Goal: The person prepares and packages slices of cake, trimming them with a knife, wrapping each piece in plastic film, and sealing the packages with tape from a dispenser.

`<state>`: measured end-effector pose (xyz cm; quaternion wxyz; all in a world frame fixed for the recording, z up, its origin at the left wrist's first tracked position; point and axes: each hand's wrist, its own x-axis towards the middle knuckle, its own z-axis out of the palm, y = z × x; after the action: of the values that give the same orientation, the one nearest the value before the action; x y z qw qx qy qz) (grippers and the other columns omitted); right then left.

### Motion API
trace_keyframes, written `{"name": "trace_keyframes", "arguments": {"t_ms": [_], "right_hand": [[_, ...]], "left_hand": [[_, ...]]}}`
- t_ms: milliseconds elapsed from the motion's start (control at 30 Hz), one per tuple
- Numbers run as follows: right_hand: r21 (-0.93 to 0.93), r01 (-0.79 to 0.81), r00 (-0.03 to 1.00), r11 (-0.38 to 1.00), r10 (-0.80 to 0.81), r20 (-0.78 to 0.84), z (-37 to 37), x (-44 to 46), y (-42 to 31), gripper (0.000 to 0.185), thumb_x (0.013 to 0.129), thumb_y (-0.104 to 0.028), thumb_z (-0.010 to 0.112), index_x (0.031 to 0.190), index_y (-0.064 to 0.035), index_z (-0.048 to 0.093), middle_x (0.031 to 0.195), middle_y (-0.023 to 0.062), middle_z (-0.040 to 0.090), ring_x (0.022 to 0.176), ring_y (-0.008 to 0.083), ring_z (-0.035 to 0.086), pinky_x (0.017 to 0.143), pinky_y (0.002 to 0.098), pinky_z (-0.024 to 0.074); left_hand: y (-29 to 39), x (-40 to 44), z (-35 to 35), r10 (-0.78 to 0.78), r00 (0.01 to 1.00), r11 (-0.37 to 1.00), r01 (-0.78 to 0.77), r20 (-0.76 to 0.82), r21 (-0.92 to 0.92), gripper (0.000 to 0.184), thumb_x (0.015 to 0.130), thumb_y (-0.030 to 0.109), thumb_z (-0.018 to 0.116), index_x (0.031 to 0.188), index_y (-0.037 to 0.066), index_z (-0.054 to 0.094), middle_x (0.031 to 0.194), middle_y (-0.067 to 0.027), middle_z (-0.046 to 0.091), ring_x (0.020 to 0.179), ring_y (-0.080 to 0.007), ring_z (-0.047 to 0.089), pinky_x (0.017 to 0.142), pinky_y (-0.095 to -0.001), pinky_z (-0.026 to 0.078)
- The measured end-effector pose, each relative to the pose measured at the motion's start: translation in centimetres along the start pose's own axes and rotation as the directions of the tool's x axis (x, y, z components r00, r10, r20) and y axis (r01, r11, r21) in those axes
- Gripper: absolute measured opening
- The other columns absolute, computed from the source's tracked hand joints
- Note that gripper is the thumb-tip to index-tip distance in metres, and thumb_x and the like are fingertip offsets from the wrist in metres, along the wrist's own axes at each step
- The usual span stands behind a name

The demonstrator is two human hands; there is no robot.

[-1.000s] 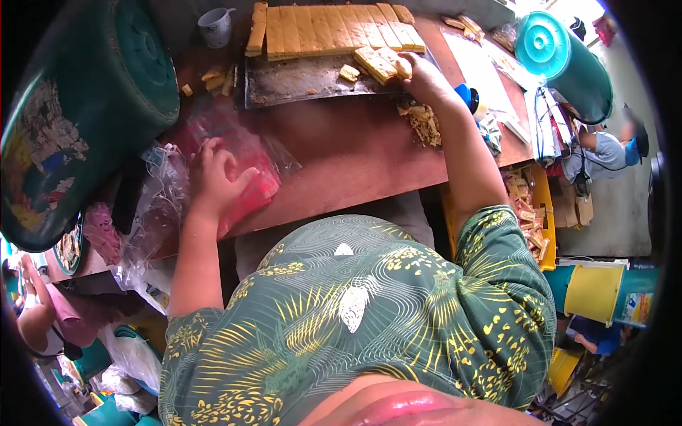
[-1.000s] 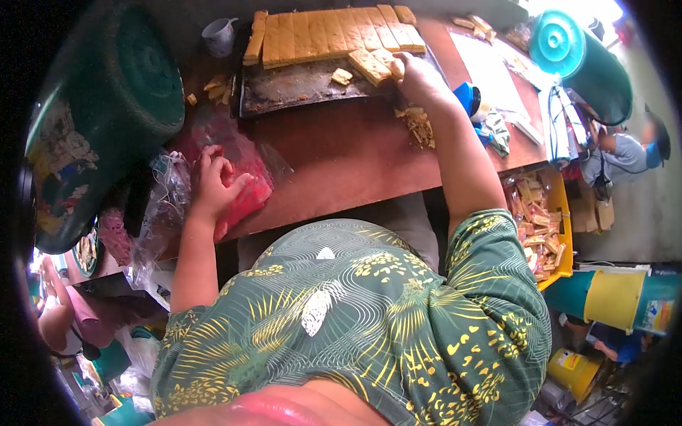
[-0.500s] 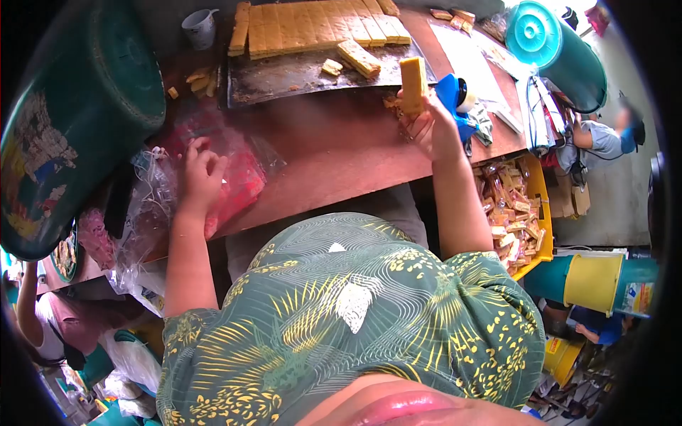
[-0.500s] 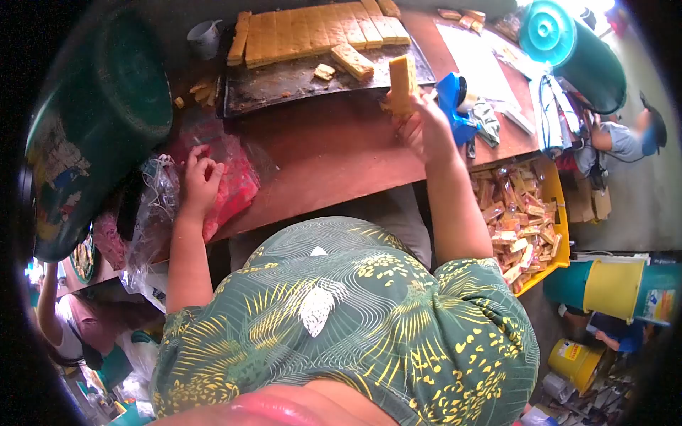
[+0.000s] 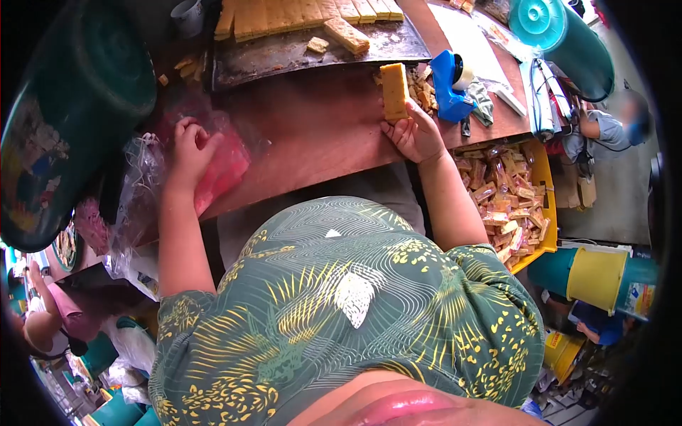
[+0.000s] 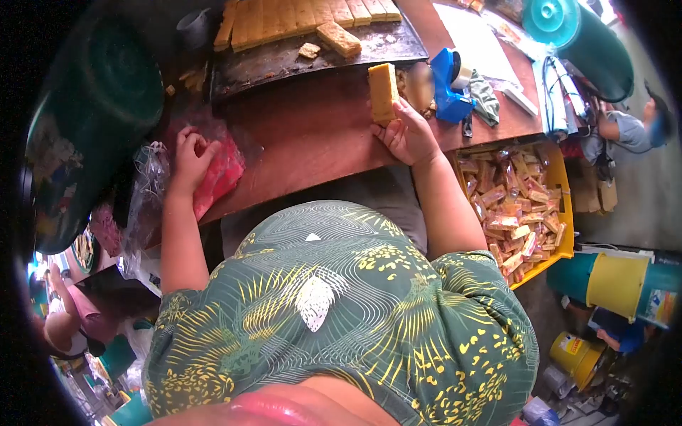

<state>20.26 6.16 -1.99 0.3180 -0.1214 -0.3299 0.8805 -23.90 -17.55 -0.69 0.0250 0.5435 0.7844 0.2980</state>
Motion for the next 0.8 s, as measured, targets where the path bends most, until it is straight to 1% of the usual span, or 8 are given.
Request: {"name": "trace_keyframes", "arguments": {"t_ms": [167,233,367,433,467,567,700,800], "right_hand": [[0.025,0.026,1.0,0.999,-0.027,0.007,-0.4,0.4,0.9,0.044,0.108,-0.027,0.055,0.149,-0.01,0.049,0.138,0.0125,0.065,0.117,0.0208,0.068,0.1,0.0413,0.0574],[-0.005,0.017,1.0,1.0,-0.017,0.013,0.1,0.2,0.7,0.043,0.108,-0.024,0.055,0.148,-0.0114,0.047,0.136,0.0088,0.064,0.117,0.0189,0.066,0.097,0.0386,0.0568],[-0.053,0.014,1.0,0.998,-0.014,0.001,0.3,0.9,1.0,0.044,0.107,-0.023,0.057,0.149,-0.0127,0.045,0.136,0.0077,0.064,0.119,0.0188,0.065,0.096,0.0376,0.0564],[-0.06,0.018,0.999,0.998,-0.019,-0.027,0.7,0.6,0.7,0.044,0.107,-0.023,0.057,0.148,-0.0129,0.045,0.136,0.008,0.064,0.119,0.019,0.065,0.096,0.0376,0.0561],[-0.065,0.018,0.999,0.998,-0.02,-0.038,0.9,0.6,0.5,0.044,0.107,-0.023,0.057,0.148,-0.013,0.045,0.136,0.0082,0.064,0.12,0.0191,0.065,0.096,0.0377,0.0559],[-0.111,0.04,0.999,0.993,-0.044,-0.03,0.9,0.5,0.6,0.044,0.106,-0.022,0.059,0.148,-0.0132,0.046,0.137,0.0079,0.063,0.12,0.0184,0.063,0.096,0.0372,0.0545],[-0.186,0.083,0.994,0.979,-0.095,-0.052,0.9,0.4,1.2,0.048,0.105,-0.021,0.061,0.149,-0.0119,0.045,0.136,0.0095,0.063,0.119,0.0189,0.063,0.095,0.036,0.0542],[-0.275,0.14,0.983,0.951,-0.165,-0.073,2.2,0.0,2.0,0.053,0.103,-0.016,0.064,0.151,-0.0087,0.042,0.134,0.0099,0.063,0.117,0.0176,0.062,0.095,0.0347,0.0535]], "left_hand": [[-4.5,0.5,-0.3,0.069,0.997,0.96,-0.073,-0.024,-0.271,0.021,0.1,0.022,0.071,0.094,0.002,0.069,0.122,-0.0092,0.066,0.099,-0.0192,0.064,0.087,-0.0338,0.051],[-4.5,1.2,-1.3,-0.186,0.978,0.887,0.209,0.097,-0.411,0.017,0.104,0.02,0.065,0.102,0.004,0.071,0.117,-0.0036,0.068,0.096,-0.0148,0.063,0.087,-0.0309,0.05],[6.3,2.2,-2.2,-0.271,0.962,0.384,0.145,0.038,-0.912,0.019,0.108,0.018,0.059,0.12,0.007,0.067,0.103,0.0025,0.069,0.087,-0.0069,0.062,0.078,-0.0253,0.052],[11.7,0.7,0.8,0.056,0.988,0.776,-0.135,-0.146,-0.616,0.018,0.107,0.018,0.061,0.119,0.007,0.068,0.105,-0.0011,0.071,0.09,-0.0078,0.064,0.076,-0.0258,0.053],[14.7,-0.3,2.6,0.008,0.999,0.557,0.026,0.037,-0.83,0.021,0.104,0.02,0.065,0.12,0.006,0.068,0.114,-0.0062,0.07,0.097,-0.0148,0.068,0.08,-0.0298,0.055],[18.0,-2.4,6.2,0.432,0.879,0.816,-0.286,0.2,-0.503,0.032,0.097,0.025,0.073,0.123,0.008,0.069,0.133,-0.0155,0.064,0.126,-0.0301,0.058,0.11,-0.0412,0.043],[19.1,-3.9,6.3,0.437,0.791,0.885,-0.291,0.429,-0.364,0.035,0.093,0.028,0.077,0.121,0.007,0.07,0.143,-0.0158,0.059,0.139,-0.0351,0.048,0.118,-0.0452,0.036],[16.6,-2.1,5.1,0.398,0.899,0.889,-0.328,0.182,-0.32,0.049,0.088,0.027,0.08,0.132,0.009,0.066,0.144,-0.012,0.058,0.142,-0.0331,0.044,0.116,-0.0426,0.039]]}}
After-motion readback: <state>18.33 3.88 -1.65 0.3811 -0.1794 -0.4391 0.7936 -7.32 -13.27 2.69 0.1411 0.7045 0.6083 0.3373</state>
